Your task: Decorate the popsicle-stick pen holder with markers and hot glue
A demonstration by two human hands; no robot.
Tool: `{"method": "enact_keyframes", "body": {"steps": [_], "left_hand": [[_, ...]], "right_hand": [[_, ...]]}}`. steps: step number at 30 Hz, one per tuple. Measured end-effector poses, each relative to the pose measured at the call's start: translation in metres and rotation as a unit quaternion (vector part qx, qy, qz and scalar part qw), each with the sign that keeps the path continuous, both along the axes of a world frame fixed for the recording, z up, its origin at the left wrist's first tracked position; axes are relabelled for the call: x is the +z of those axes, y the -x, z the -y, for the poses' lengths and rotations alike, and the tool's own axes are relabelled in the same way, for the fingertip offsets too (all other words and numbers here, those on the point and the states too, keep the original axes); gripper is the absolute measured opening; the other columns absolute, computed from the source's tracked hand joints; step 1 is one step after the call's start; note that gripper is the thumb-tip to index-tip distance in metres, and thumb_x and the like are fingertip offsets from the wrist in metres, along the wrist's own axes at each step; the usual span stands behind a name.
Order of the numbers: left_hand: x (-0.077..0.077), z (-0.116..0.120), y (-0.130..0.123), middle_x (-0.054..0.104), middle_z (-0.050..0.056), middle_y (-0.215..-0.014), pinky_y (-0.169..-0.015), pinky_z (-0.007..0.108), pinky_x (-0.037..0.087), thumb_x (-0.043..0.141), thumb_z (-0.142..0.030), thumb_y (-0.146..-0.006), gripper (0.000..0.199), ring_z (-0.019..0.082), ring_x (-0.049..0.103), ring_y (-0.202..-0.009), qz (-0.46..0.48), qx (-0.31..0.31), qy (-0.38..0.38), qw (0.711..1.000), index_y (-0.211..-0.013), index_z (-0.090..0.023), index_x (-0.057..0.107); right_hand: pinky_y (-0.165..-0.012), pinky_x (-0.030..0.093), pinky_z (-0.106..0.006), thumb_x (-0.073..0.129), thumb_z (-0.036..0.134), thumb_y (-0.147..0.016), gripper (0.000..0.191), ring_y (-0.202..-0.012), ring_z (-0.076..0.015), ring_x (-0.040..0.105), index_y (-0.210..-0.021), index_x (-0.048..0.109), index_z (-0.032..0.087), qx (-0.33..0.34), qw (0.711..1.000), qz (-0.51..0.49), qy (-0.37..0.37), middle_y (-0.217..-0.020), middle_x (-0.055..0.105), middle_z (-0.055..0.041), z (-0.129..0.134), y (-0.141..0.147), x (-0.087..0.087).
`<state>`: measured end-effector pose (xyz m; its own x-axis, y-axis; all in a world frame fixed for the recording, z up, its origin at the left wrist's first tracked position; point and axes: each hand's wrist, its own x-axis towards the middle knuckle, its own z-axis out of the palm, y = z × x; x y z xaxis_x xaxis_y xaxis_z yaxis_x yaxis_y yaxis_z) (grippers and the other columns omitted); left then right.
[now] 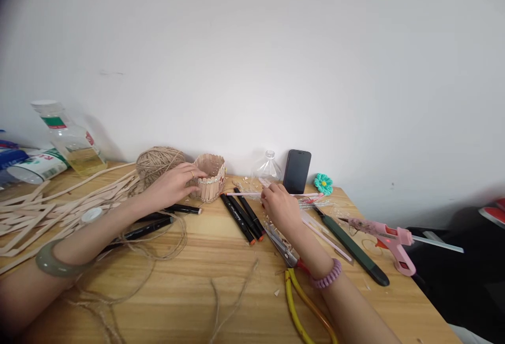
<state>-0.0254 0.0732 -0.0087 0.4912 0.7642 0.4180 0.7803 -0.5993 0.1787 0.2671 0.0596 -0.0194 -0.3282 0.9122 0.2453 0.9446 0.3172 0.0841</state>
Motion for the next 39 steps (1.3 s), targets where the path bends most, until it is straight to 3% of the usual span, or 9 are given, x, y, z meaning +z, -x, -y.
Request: {"method": "enact_keyframes", "body": {"steps": [5,12,15,21,26,30,32,35,39], "left_hand": [[0.009,-0.005,0.008,0.063,0.009,-0.123,-0.105,0.04,0.039,0.046,-0.002,-0.078,0.046,0.023,0.05,-0.121,-0.019,-0.041,0.02,0.999,-0.119,-0.017,0.06],[0.012,-0.02,0.014,0.069,0.01,-0.104,-0.096,0.041,0.044,0.046,-0.003,-0.074,0.035,0.026,0.06,-0.104,-0.014,-0.052,0.057,0.997,-0.095,-0.017,0.071],[0.013,-0.023,0.016,0.069,0.01,-0.1,-0.093,0.038,0.045,0.047,-0.004,-0.072,0.033,0.025,0.061,-0.101,0.018,-0.06,0.076,0.995,-0.09,-0.016,0.071],[0.023,-0.02,0.025,0.064,0.009,-0.106,-0.101,0.043,0.037,0.046,-0.006,-0.065,0.027,0.027,0.053,-0.114,0.143,-0.063,0.105,0.982,-0.081,-0.017,0.064],[0.034,-0.013,0.029,0.063,0.006,-0.097,-0.103,0.042,0.034,0.047,-0.007,-0.061,0.019,0.026,0.049,-0.119,0.273,-0.1,0.148,0.945,-0.071,-0.019,0.058],[0.036,-0.003,0.025,0.062,0.005,-0.09,-0.09,0.037,0.044,0.058,-0.013,-0.061,0.007,0.024,0.058,-0.099,0.367,-0.14,0.205,0.897,-0.065,-0.019,0.056],[0.034,0.003,0.021,0.061,0.005,-0.09,-0.086,0.035,0.045,0.063,-0.014,-0.062,0.008,0.022,0.059,-0.093,0.411,-0.146,0.227,0.871,-0.064,-0.018,0.057],[0.03,0.012,0.015,0.062,0.006,-0.098,-0.088,0.034,0.043,0.068,-0.016,-0.065,0.008,0.023,0.058,-0.1,0.47,-0.145,0.251,0.834,-0.067,-0.017,0.061],[0.023,0.024,0.007,0.059,0.007,-0.123,-0.095,0.035,0.04,0.07,-0.02,-0.07,0.033,0.025,0.053,-0.115,0.541,-0.112,0.296,0.779,-0.102,-0.022,0.064]], "right_hand": [[-0.065,0.041,-0.03,0.041,0.021,-0.095,0.019,-0.094,-0.023,0.058,-0.09,0.059,0.021,0.006,0.999,-0.046,-0.018,-0.096,0.066,-0.0065,0.0,-0.006,0.008],[-0.075,0.044,-0.037,0.044,0.02,-0.091,0.015,-0.099,-0.0288,0.056,-0.087,0.058,0.019,0.03,0.994,-0.1,-0.01,-0.097,0.063,-0.011,0.0,-0.001,0.018],[-0.075,0.046,-0.04,0.045,0.017,-0.088,0.014,-0.098,-0.0302,0.058,-0.087,0.059,0.019,0.042,0.99,-0.131,0.021,-0.097,0.065,-0.0113,0.0,0.001,0.015],[-0.093,0.043,-0.046,0.052,0.02,-0.084,0.022,-0.107,-0.0286,0.057,-0.105,0.055,0.018,0.068,0.957,-0.272,0.077,-0.111,0.063,-0.0141,-0.007,0.008,0.011],[-0.107,0.033,-0.048,0.068,0.036,-0.074,0.064,-0.13,-0.0271,0.042,-0.129,0.039,0.021,0.123,0.888,-0.409,0.172,-0.138,0.046,-0.0164,-0.01,0.021,0.013],[-0.109,0.03,-0.048,0.075,0.047,-0.065,0.096,-0.137,-0.0261,0.034,-0.141,0.02,0.026,0.174,0.809,-0.497,0.262,-0.149,0.033,-0.0173,-0.002,0.036,0.016],[-0.106,0.035,-0.047,0.076,0.051,-0.062,0.097,-0.132,-0.0268,0.041,-0.139,0.023,0.026,0.2,0.766,-0.532,0.301,-0.146,0.038,-0.0158,0.007,0.045,0.019],[-0.099,0.044,-0.045,0.076,0.048,-0.062,0.081,-0.122,-0.0264,0.053,-0.13,0.037,0.026,0.231,0.699,-0.578,0.352,-0.136,0.051,-0.0103,0.023,0.057,0.024],[-0.097,0.045,-0.042,0.08,0.028,-0.061,0.063,-0.114,-0.0248,0.058,-0.117,0.05,0.027,0.204,0.621,-0.652,0.384,-0.126,0.061,-0.0044,0.042,0.061,0.028]]}}
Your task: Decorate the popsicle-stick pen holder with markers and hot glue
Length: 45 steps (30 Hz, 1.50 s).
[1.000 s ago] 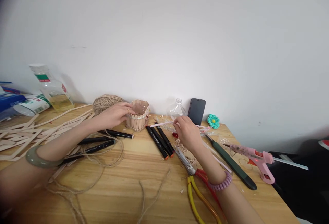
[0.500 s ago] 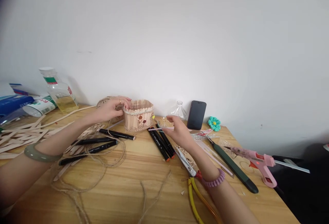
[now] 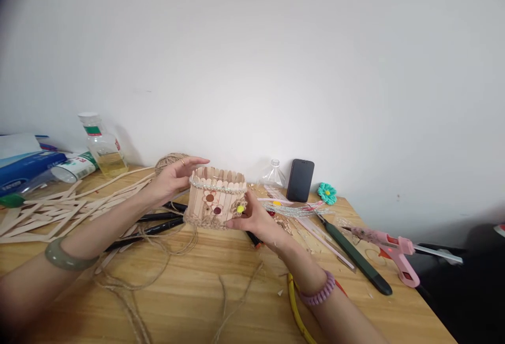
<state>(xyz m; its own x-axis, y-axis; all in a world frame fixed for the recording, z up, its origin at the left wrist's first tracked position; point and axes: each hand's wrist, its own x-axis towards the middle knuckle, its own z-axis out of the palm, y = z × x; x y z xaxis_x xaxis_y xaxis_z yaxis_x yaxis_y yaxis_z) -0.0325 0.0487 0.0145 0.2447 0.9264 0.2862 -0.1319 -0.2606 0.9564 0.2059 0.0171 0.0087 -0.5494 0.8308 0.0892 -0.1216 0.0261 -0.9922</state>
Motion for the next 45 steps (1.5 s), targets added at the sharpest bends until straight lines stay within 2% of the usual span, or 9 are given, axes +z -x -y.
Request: {"method": "enact_keyframes", "body": {"steps": [3,7,11,19,28,31,34,37,45], "left_hand": [[-0.007,0.014,-0.005,0.06,0.011,-0.124,-0.094,0.04,0.042,0.064,-0.033,-0.078,0.036,0.028,0.054,-0.116,0.029,-0.017,0.07,0.997,-0.112,-0.021,0.061],[-0.017,0.039,-0.012,0.059,0.014,-0.128,-0.093,0.046,0.045,0.058,-0.06,-0.078,0.056,0.034,0.052,-0.119,0.049,-0.124,0.117,0.984,-0.118,-0.021,0.06],[-0.017,0.06,-0.023,0.056,0.012,-0.133,-0.102,0.044,0.038,0.083,-0.043,-0.059,0.073,0.034,0.049,-0.124,0.048,-0.117,0.126,0.984,-0.124,-0.022,0.055],[-0.008,0.084,-0.033,0.064,0.013,-0.122,-0.1,0.042,0.039,0.085,-0.031,-0.056,0.065,0.035,0.052,-0.12,0.055,-0.063,0.139,0.987,-0.113,-0.016,0.058],[-0.002,0.114,-0.042,0.065,0.014,-0.119,-0.098,0.044,0.043,0.086,-0.024,-0.049,0.072,0.036,0.057,-0.115,0.12,-0.027,0.187,0.975,-0.113,-0.015,0.056],[-0.005,0.123,-0.04,0.062,0.013,-0.126,-0.1,0.043,0.043,0.087,-0.024,-0.047,0.075,0.036,0.053,-0.12,0.138,0.008,0.178,0.974,-0.115,-0.016,0.056],[-0.009,0.136,-0.037,0.059,0.013,-0.13,-0.1,0.043,0.043,0.088,-0.026,-0.046,0.083,0.035,0.052,-0.122,0.133,0.034,0.188,0.973,-0.121,-0.018,0.053],[-0.013,0.15,-0.036,0.061,0.013,-0.127,-0.099,0.04,0.044,0.089,-0.028,-0.046,0.087,0.034,0.053,-0.12,0.123,0.057,0.169,0.976,-0.123,-0.018,0.051],[-0.035,0.175,-0.046,0.057,0.015,-0.131,-0.103,0.041,0.04,0.088,-0.031,-0.048,0.092,0.034,0.049,-0.123,0.148,0.089,0.145,0.974,-0.128,-0.017,0.045]], "right_hand": [[-0.099,0.043,-0.042,0.077,0.026,-0.065,0.052,-0.112,-0.0251,0.059,-0.112,0.056,0.026,-0.016,0.999,-0.036,0.028,-0.119,0.065,-0.0036,0.01,-0.004,-0.001],[-0.1,0.042,-0.042,0.073,0.032,-0.071,0.041,-0.112,-0.0254,0.059,-0.109,0.06,0.025,-0.044,0.996,-0.051,0.052,-0.119,0.065,-0.0049,0.022,-0.007,-0.007],[-0.101,0.041,-0.042,0.071,0.04,-0.075,0.034,-0.117,-0.025,0.055,-0.104,0.063,0.024,-0.06,0.995,-0.026,0.069,-0.126,0.06,-0.0066,0.035,-0.006,-0.011],[-0.105,0.035,-0.047,0.073,0.054,-0.067,0.055,-0.119,-0.0308,0.054,-0.112,0.064,0.022,-0.025,0.999,0.018,-0.015,-0.124,0.063,-0.0089,0.057,-0.006,0.0],[-0.096,0.044,-0.049,0.072,0.059,-0.067,0.071,-0.107,-0.0312,0.061,-0.124,0.051,0.024,-0.087,0.994,0.032,-0.064,-0.111,0.067,-0.01,0.071,-0.007,0.002],[-0.095,0.044,-0.048,0.071,0.055,-0.071,0.07,-0.113,-0.0291,0.056,-0.129,0.045,0.026,-0.212,0.963,0.065,-0.155,-0.12,0.059,-0.0112,0.084,-0.008,-0.002],[-0.084,0.048,-0.041,0.068,0.033,-0.08,0.036,-0.1,-0.0239,0.057,-0.114,0.057,0.027,-0.363,0.852,0.125,-0.355,-0.108,0.06,-0.0077,0.105,-0.007,-0.003],[-0.07,0.048,-0.031,0.063,0.015,-0.084,0.015,-0.081,-0.0183,0.057,-0.094,0.064,0.026,-0.361,0.777,0.167,-0.487,-0.085,0.061,-0.0024,0.127,-0.002,0.0],[-0.064,0.047,-0.027,0.064,0.017,-0.084,0.008,-0.074,-0.0157,0.058,-0.088,0.063,0.023,-0.292,0.836,0.163,-0.435,-0.081,0.062,-0.0005,0.152,0.012,0.0]]}}
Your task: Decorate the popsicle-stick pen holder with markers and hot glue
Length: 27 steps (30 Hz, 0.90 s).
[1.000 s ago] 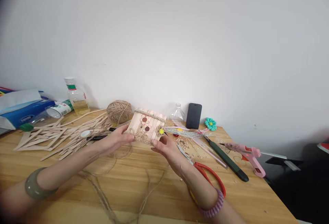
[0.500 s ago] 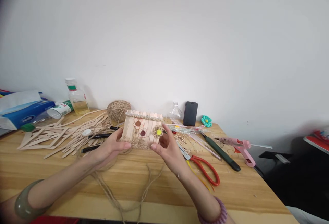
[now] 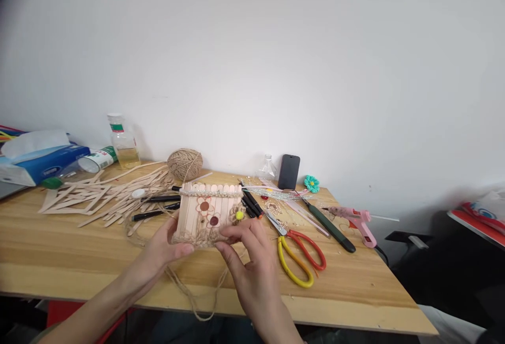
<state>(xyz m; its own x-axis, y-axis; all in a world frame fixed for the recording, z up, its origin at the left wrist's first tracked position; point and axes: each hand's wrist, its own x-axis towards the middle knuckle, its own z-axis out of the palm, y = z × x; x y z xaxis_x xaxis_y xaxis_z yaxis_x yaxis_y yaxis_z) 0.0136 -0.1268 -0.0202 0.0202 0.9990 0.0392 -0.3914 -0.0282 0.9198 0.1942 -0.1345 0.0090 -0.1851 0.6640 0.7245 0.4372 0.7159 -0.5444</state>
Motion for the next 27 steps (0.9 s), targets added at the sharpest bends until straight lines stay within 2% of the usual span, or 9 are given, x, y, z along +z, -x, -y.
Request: {"method": "enact_keyframes", "body": {"steps": [5,12,16,20,24,27], "left_hand": [[-0.007,0.006,-0.005,0.053,0.014,-0.135,-0.105,0.041,0.039,0.089,-0.031,-0.044,0.094,0.036,0.044,-0.129,-0.021,0.027,-0.033,0.999,-0.127,-0.018,0.045],[-0.009,0.015,-0.01,0.056,0.015,-0.131,-0.104,0.042,0.04,0.091,-0.038,-0.04,0.099,0.037,0.045,-0.127,-0.013,0.063,-0.013,0.998,-0.128,-0.018,0.048],[-0.011,0.017,-0.011,0.059,0.015,-0.128,-0.102,0.043,0.042,0.091,-0.041,-0.038,0.1,0.038,0.048,-0.124,-0.003,0.065,-0.006,0.998,-0.127,-0.018,0.051],[-0.011,0.018,-0.011,0.06,0.012,-0.127,-0.102,0.04,0.042,0.089,-0.042,-0.042,0.097,0.035,0.049,-0.124,0.012,0.066,0.018,0.998,-0.128,-0.02,0.049],[-0.01,0.019,-0.01,0.059,0.013,-0.129,-0.103,0.039,0.042,0.089,-0.043,-0.042,0.097,0.034,0.05,-0.124,0.032,0.061,0.027,0.997,-0.126,-0.019,0.049],[-0.01,0.019,-0.01,0.06,0.014,-0.127,-0.102,0.042,0.042,0.089,-0.045,-0.042,0.097,0.036,0.049,-0.124,0.017,0.07,0.022,0.997,-0.127,-0.018,0.05]], "right_hand": [[-0.058,0.044,-0.024,0.065,0.017,-0.083,0.007,-0.065,-0.0139,0.053,-0.08,0.063,0.023,0.0,0.998,-0.028,0.047,-0.073,0.06,0.0015,0.008,-0.001,-0.002],[-0.057,0.041,-0.023,0.061,0.021,-0.085,0.016,-0.062,-0.0136,0.049,-0.07,0.059,0.022,-0.004,0.994,-0.048,0.093,-0.067,0.055,0.0025,0.013,0.0,-0.006],[-0.058,0.04,-0.024,0.056,0.025,-0.089,0.018,-0.063,-0.0139,0.049,-0.07,0.055,0.023,-0.003,0.991,-0.076,0.111,-0.068,0.053,0.0024,0.012,0.002,-0.01],[-0.057,0.038,-0.023,0.051,0.031,-0.092,0.019,-0.063,-0.0134,0.046,-0.074,0.051,0.024,0.011,0.982,-0.138,0.131,-0.069,0.048,0.0031,0.012,-0.004,-0.012],[-0.063,0.039,-0.025,0.049,0.034,-0.094,0.018,-0.069,-0.0149,0.045,-0.079,0.051,0.025,-0.019,0.97,-0.216,0.111,-0.073,0.046,0.0017,0.015,-0.015,-0.012],[-0.063,0.038,-0.027,0.039,0.033,-0.098,0.029,-0.068,-0.0158,0.044,-0.072,0.048,0.024,-0.042,0.968,-0.244,0.052,-0.069,0.043,0.0012,0.017,-0.018,-0.008]]}}
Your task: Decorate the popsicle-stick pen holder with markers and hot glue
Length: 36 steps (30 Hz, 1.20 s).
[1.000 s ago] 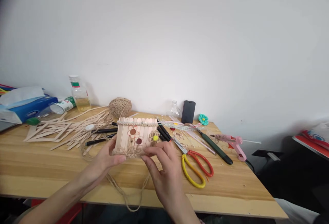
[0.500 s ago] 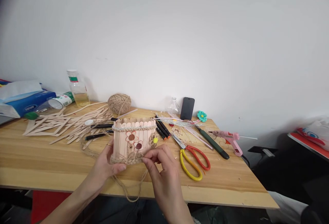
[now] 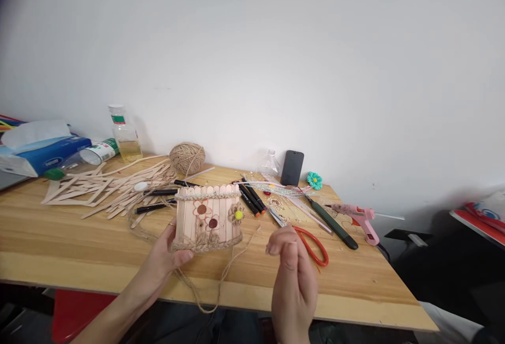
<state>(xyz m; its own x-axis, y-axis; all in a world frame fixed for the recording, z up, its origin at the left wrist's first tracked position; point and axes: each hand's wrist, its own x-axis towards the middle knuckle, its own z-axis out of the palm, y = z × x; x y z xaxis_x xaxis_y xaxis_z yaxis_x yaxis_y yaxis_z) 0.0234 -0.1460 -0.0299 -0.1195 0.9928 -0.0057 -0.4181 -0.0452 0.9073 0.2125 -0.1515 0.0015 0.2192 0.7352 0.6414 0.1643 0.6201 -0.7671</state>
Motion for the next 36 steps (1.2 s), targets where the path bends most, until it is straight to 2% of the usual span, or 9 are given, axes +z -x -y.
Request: {"method": "enact_keyframes", "body": {"steps": [2,5,7,9,13,19,25,30,36], "left_hand": [[-0.001,0.0,0.0,0.06,0.014,-0.126,-0.102,0.042,0.042,0.089,-0.045,-0.043,0.096,0.037,0.049,-0.124,-0.013,0.006,-0.003,1.0,-0.127,-0.018,0.051],[-0.003,-0.001,0.001,0.059,0.014,-0.129,-0.101,0.041,0.043,0.089,-0.046,-0.043,0.095,0.036,0.048,-0.124,-0.02,0.001,-0.017,1.0,-0.126,-0.019,0.05],[-0.004,-0.001,0.001,0.059,0.012,-0.129,-0.1,0.04,0.044,0.089,-0.044,-0.041,0.095,0.036,0.049,-0.124,-0.022,-0.013,-0.024,0.999,-0.125,-0.021,0.05],[-0.004,-0.002,0.001,0.06,0.011,-0.128,-0.099,0.039,0.045,0.09,-0.042,-0.04,0.095,0.036,0.05,-0.122,-0.021,-0.019,-0.026,0.999,-0.124,-0.022,0.05],[0.001,-0.002,0.0,0.063,0.01,-0.123,-0.096,0.039,0.048,0.091,-0.038,-0.039,0.093,0.036,0.054,-0.118,-0.004,-0.019,-0.031,0.999,-0.121,-0.023,0.05],[0.0,-0.001,-0.002,0.063,0.009,-0.124,-0.096,0.038,0.047,0.091,-0.035,-0.041,0.092,0.036,0.054,-0.119,0.003,-0.023,-0.034,0.999,-0.122,-0.025,0.049],[-0.004,-0.001,-0.001,0.06,0.01,-0.129,-0.098,0.037,0.046,0.091,-0.038,-0.042,0.093,0.035,0.051,-0.122,0.003,-0.015,-0.047,0.999,-0.124,-0.023,0.049],[-0.006,-0.001,-0.001,0.059,0.014,-0.128,-0.099,0.041,0.046,0.091,-0.038,-0.044,0.095,0.036,0.051,-0.122,0.013,-0.008,-0.063,0.998,-0.126,-0.019,0.049],[-0.011,0.0,-0.002,0.062,0.012,-0.123,-0.093,0.039,0.05,0.09,-0.027,-0.047,0.091,0.035,0.056,-0.116,0.035,-0.022,-0.066,0.997,-0.126,-0.02,0.048]], "right_hand": [[-0.06,0.038,-0.027,0.041,0.028,-0.098,0.03,-0.065,-0.0155,0.046,-0.068,0.048,0.023,-0.012,0.997,0.066,-0.03,-0.066,0.045,0.0012,0.002,0.003,0.004],[-0.063,0.044,-0.027,0.056,0.016,-0.089,0.009,-0.071,-0.0159,0.055,-0.084,0.058,0.024,-0.018,0.972,0.226,-0.067,-0.076,0.057,-0.0006,0.004,0.015,0.009],[-0.066,0.047,-0.028,0.06,0.011,-0.085,0.016,-0.076,-0.0167,0.058,-0.094,0.061,0.023,-0.013,0.953,0.288,-0.097,-0.082,0.06,-0.0024,0.004,0.025,0.009],[-0.067,0.049,-0.029,0.061,0.009,-0.084,0.018,-0.077,-0.017,0.059,-0.097,0.061,0.022,-0.013,0.943,0.313,-0.114,-0.083,0.061,-0.0032,0.004,0.032,0.008],[-0.069,0.05,-0.033,0.062,0.011,-0.084,0.019,-0.077,-0.0181,0.059,-0.1,0.06,0.022,-0.012,0.943,0.313,-0.113,-0.083,0.062,-0.0033,0.003,0.037,0.005],[-0.064,0.05,-0.028,0.062,0.009,-0.082,0.014,-0.075,-0.0167,0.059,-0.086,0.061,0.022,0.011,0.956,0.279,-0.09,-0.078,0.059,-0.0018,0.004,0.038,0.007],[-0.061,0.047,-0.025,0.06,0.004,-0.082,0.018,-0.073,-0.0142,0.057,-0.083,0.061,0.022,0.045,0.961,0.257,-0.089,-0.077,0.057,-0.0002,0.005,0.038,0.003],[-0.064,0.047,-0.029,0.058,0.005,-0.084,0.021,-0.074,-0.0155,0.056,-0.096,0.06,0.023,0.0,0.955,0.273,-0.118,-0.081,0.057,-0.0009,0.005,0.032,0.003],[-0.063,0.046,-0.028,0.062,0.007,-0.083,0.02,-0.073,-0.0153,0.054,-0.1,0.06,0.02,-0.04,0.946,0.29,-0.139,-0.081,0.058,-0.0022,-0.003,0.039,0.019]]}}
